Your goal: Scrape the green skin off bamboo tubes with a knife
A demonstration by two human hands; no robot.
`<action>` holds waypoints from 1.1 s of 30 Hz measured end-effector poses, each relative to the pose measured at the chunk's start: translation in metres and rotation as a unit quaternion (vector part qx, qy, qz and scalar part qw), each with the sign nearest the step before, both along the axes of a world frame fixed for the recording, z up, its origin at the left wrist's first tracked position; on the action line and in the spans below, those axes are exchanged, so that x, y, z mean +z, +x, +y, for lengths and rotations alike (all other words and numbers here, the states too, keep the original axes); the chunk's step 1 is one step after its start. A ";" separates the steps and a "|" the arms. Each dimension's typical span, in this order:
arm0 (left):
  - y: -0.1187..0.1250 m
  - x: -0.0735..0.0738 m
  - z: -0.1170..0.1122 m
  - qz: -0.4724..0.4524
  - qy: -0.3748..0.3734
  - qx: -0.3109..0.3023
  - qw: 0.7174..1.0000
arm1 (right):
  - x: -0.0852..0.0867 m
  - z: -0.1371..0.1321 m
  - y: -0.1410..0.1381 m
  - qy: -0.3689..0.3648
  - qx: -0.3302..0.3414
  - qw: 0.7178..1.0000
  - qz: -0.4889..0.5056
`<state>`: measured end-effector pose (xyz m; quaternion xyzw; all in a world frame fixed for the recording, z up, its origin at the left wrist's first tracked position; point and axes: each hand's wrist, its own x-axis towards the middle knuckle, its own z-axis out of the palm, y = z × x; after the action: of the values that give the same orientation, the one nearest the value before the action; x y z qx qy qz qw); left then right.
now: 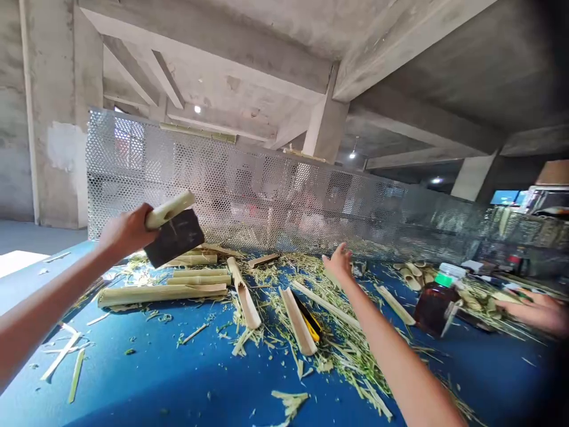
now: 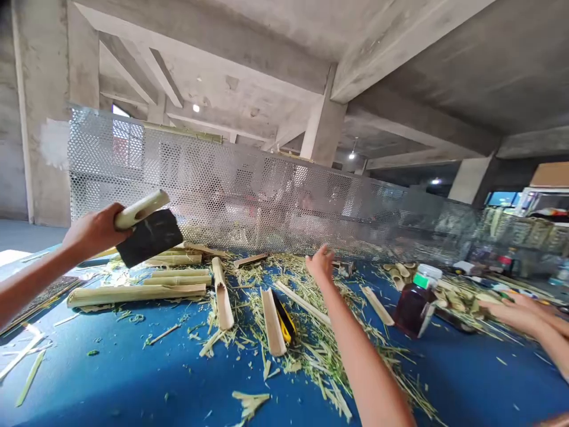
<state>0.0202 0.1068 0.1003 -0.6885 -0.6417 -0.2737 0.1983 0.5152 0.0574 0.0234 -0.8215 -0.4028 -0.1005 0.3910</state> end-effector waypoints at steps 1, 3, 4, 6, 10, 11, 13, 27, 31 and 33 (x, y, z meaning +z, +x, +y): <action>0.010 0.003 -0.010 -0.005 0.000 -0.066 0.998 | 0.002 0.000 -0.029 0.011 0.120 0.991 0.062; 0.035 0.003 -0.031 -0.003 -0.022 -0.216 0.976 | 0.007 -0.004 -0.089 -0.024 0.267 0.957 0.108; 0.047 0.001 -0.040 0.001 -0.028 -0.264 0.964 | 0.008 -0.008 -0.117 -0.066 0.417 0.888 0.181; 0.067 -0.009 -0.056 0.027 -0.006 -0.306 0.952 | 0.010 -0.020 -0.166 -0.126 0.604 0.736 0.278; 0.063 -0.033 -0.071 0.067 0.035 -0.323 0.944 | -0.001 -0.044 -0.220 -0.159 0.667 0.636 0.353; 0.054 -0.040 -0.072 0.073 0.044 -0.323 0.942 | -0.004 -0.048 -0.225 -0.141 0.643 0.654 0.372; 0.032 -0.053 -0.072 0.106 0.052 -0.315 0.942 | -0.011 -0.054 -0.232 -0.091 0.589 0.693 0.405; -0.018 -0.093 -0.062 0.270 0.012 -0.262 0.926 | -0.027 -0.051 -0.303 -0.161 0.627 0.701 0.298; -0.009 -0.091 -0.071 0.277 0.033 -0.268 0.922 | -0.032 -0.048 -0.324 -0.211 0.521 0.824 0.072; -0.008 -0.087 -0.076 0.245 -0.002 -0.241 0.939 | -0.029 -0.056 -0.330 -0.152 0.438 0.881 -0.095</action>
<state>0.0126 0.0307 0.0133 -0.8688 -0.3883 -0.1351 0.2759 0.1850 0.0010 -0.0059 -0.5973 -0.7668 0.0664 0.2253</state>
